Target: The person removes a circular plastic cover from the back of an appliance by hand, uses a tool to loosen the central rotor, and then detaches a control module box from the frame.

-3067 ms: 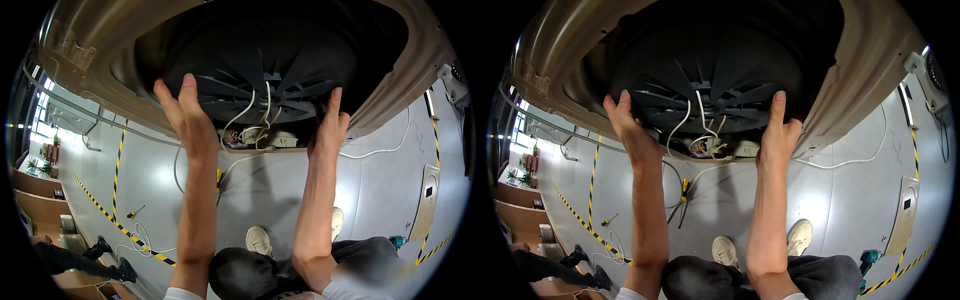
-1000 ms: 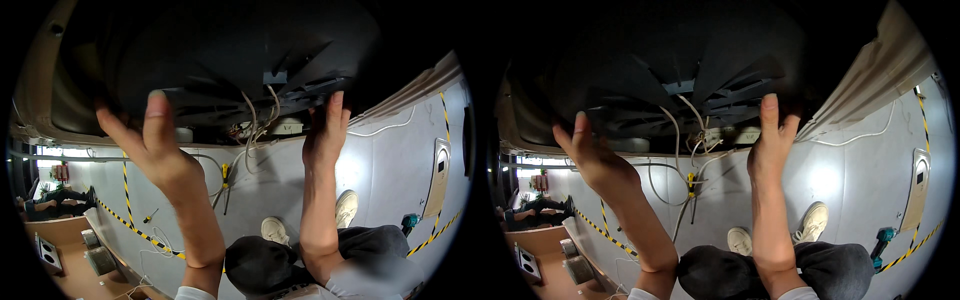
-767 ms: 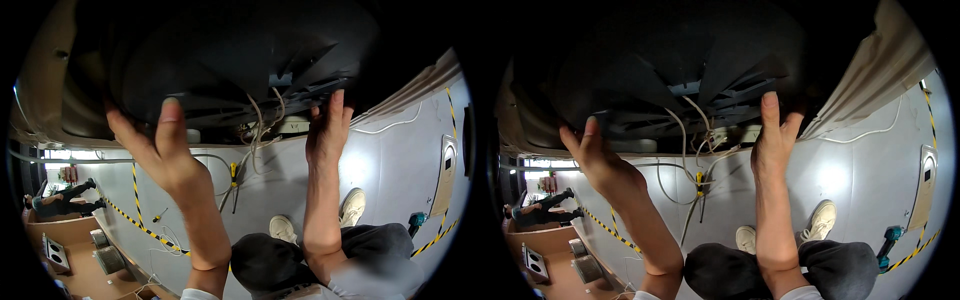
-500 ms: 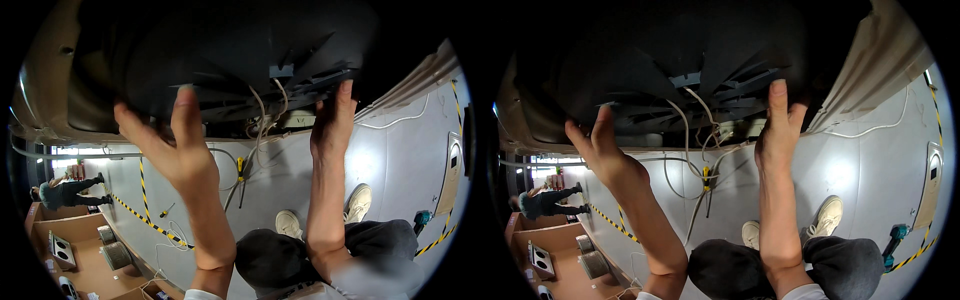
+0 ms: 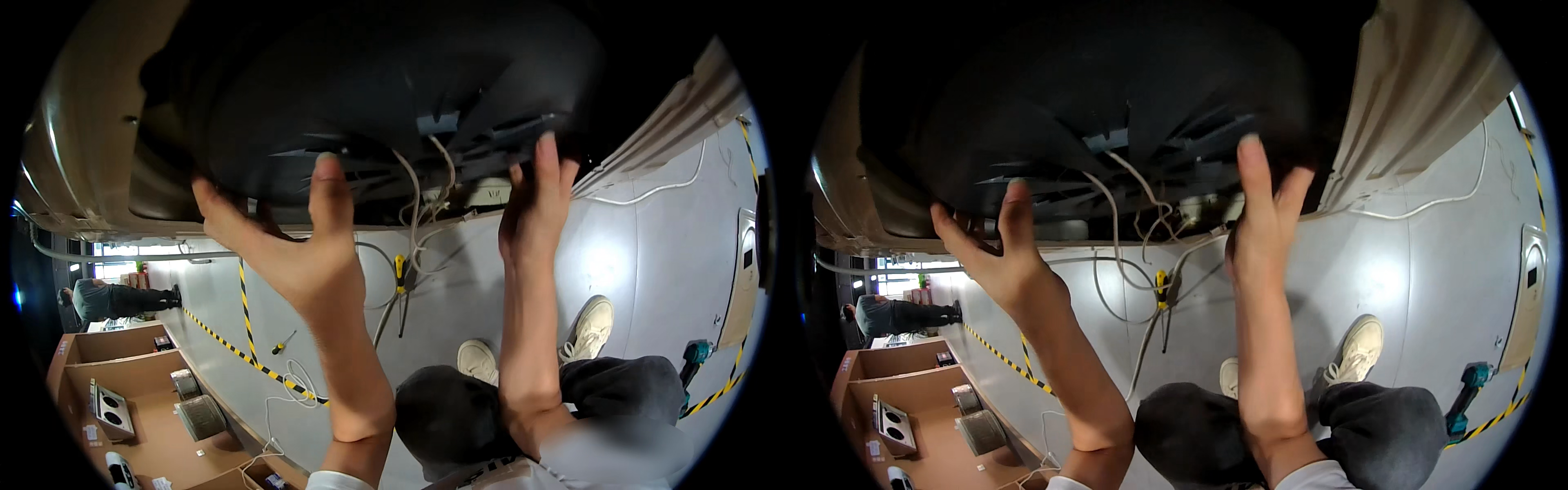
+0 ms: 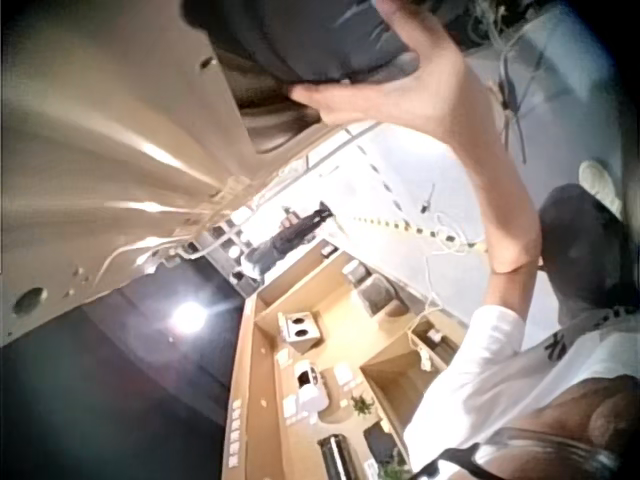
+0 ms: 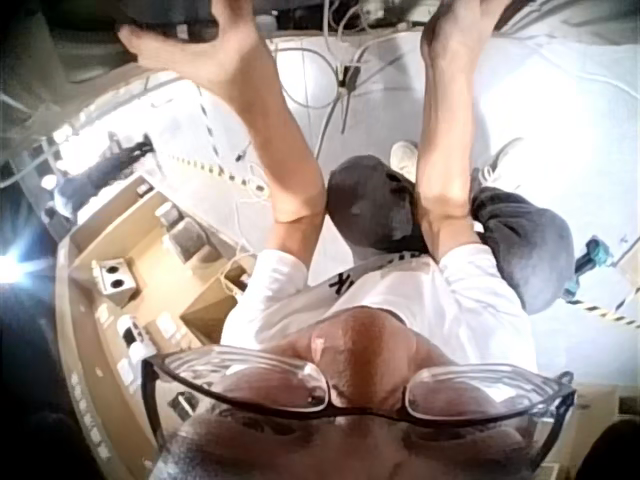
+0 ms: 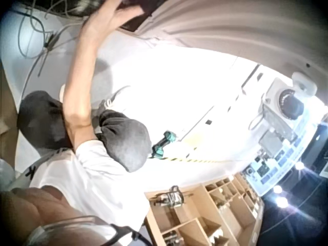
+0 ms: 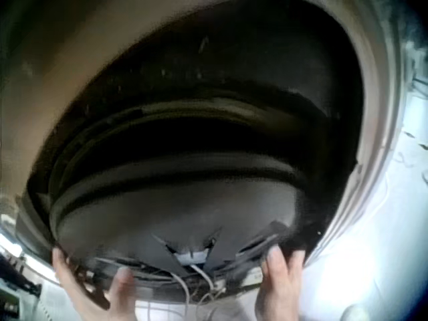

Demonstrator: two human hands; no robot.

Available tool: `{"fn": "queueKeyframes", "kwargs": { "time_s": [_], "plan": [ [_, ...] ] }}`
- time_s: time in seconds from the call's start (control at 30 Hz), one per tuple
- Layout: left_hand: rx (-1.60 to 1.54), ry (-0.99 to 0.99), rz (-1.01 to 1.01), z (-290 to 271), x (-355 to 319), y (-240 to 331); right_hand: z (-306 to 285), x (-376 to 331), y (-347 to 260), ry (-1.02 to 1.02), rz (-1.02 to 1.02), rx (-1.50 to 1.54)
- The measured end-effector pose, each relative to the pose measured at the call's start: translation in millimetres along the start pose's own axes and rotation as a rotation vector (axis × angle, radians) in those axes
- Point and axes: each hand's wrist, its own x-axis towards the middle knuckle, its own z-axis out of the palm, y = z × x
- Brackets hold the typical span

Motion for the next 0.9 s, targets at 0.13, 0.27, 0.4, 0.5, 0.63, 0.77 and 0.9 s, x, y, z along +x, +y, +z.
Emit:
{"fn": "queueKeyframes", "kwargs": {
  "time_s": [0.13, 0.27, 0.4, 0.5, 0.63, 0.77, 0.9],
  "plan": [
    [-0.007, -0.033, -0.011, -1.8, 1.5, 0.4, -9.3, -0.4, 1.2, -0.073, -0.003, -0.075],
    [0.009, -0.042, 0.012, -3.3, 5.3, -0.8, -10.0, -0.7, 6.4, -0.133, -0.040, -0.089],
    [-0.095, -0.041, -0.015, -1.2, 11.2, 2.3, -7.8, -0.7, 7.0, -0.129, -0.085, -0.178],
    [-0.146, -0.058, -0.010, 0.4, 13.9, 2.8, -5.3, 2.9, 8.2, -0.127, -0.167, -0.273],
    [-0.129, -0.051, 0.007, 4.0, 13.4, 2.1, -3.6, 5.7, 4.8, -0.086, -0.174, -0.258],
    [-0.123, -0.049, 0.000, 2.9, 16.0, -0.9, 6.4, 0.0, -3.8, -0.027, -0.132, -0.361],
    [-0.050, -0.121, 0.004, 0.9, 18.3, 2.3, 4.8, 6.9, -4.7, -0.047, -0.173, -0.372]
  ]
}}
